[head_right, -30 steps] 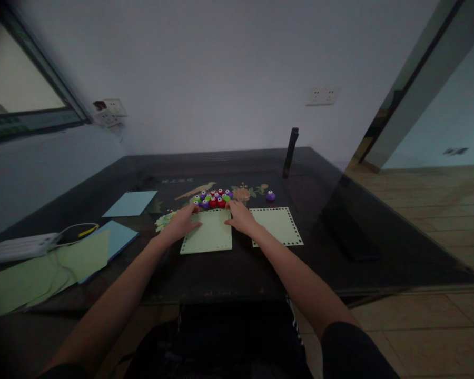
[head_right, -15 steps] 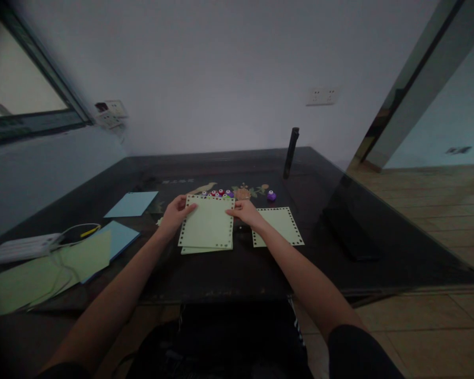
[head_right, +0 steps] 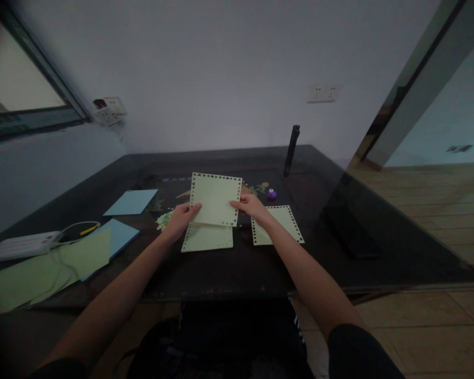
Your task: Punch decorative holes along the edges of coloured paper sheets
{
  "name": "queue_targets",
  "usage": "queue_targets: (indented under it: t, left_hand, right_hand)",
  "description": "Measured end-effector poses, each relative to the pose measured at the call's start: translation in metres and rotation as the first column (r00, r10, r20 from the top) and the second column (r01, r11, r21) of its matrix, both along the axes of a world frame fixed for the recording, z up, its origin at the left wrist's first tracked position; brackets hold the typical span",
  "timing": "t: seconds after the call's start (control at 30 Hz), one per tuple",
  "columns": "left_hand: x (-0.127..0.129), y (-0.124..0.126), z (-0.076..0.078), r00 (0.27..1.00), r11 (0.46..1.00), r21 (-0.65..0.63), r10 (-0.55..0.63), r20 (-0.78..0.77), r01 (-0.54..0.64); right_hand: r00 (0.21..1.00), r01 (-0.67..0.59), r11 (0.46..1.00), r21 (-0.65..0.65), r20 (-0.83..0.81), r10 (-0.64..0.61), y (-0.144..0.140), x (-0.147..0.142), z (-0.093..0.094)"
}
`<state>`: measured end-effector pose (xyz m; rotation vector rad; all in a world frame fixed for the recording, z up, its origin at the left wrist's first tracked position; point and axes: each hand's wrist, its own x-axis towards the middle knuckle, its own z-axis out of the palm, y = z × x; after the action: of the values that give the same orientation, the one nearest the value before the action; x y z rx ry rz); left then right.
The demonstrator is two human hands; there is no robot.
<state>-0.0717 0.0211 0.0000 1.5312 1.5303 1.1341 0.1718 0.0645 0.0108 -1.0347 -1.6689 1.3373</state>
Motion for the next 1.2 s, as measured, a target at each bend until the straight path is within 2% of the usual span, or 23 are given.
queue_targets:
  t: [0.1,0.27,0.5,0.63,0.73,0.8,0.97,1.1,1.2]
  left_hand:
    - [0.002,0.0,-0.001,0.999,1.0,0.021,0.019,0.027,-0.02]
    - [0.004,-0.001,-0.002,0.999,0.999,0.039,-0.026,0.035,0.025]
    - [0.008,-0.003,0.0,0.997,0.997,0.038,-0.065,0.034,0.063]
    - [0.009,-0.002,-0.001,0.99,0.99,0.037,-0.137,-0.036,0.138]
    - [0.004,0.002,-0.002,0.988,0.987,0.035,-0.157,-0.007,0.157]
    - [-0.004,0.006,-0.001,0.994,0.991,0.078,-0.106,-0.028,0.108]
    - [-0.024,0.018,0.009,0.973,0.988,0.152,0.063,-0.222,-0.029]
    - [-0.026,0.036,0.014,0.9,0.971,0.229,0.16,-0.406,-0.069]
    - [-0.025,0.056,0.007,0.839,0.956,0.285,0.213,-0.5,-0.072]
  right_hand:
    - [0.996,-0.073,0.997,-0.027,0.056,0.075,-0.003,-0.003,-0.001]
    - [0.998,-0.058,0.998,-0.032,0.021,0.059,-0.003,-0.005,-0.002]
    - [0.983,-0.089,0.993,0.079,0.169,0.075,-0.004,0.0,0.0]
    - [0.977,-0.057,0.993,0.1,0.212,0.035,0.0,0.005,-0.001]
    - [0.975,0.019,0.996,0.083,0.218,-0.037,0.004,0.014,-0.001]
    - [0.975,0.079,0.994,0.077,0.203,-0.093,0.004,0.022,0.002]
    - [0.979,0.176,0.984,0.018,0.1,-0.177,-0.001,0.044,0.011]
    - [0.973,0.232,0.971,-0.051,0.033,-0.23,-0.005,0.055,0.008]
    - [0.965,0.26,0.963,-0.062,0.016,-0.26,-0.005,0.057,0.0]
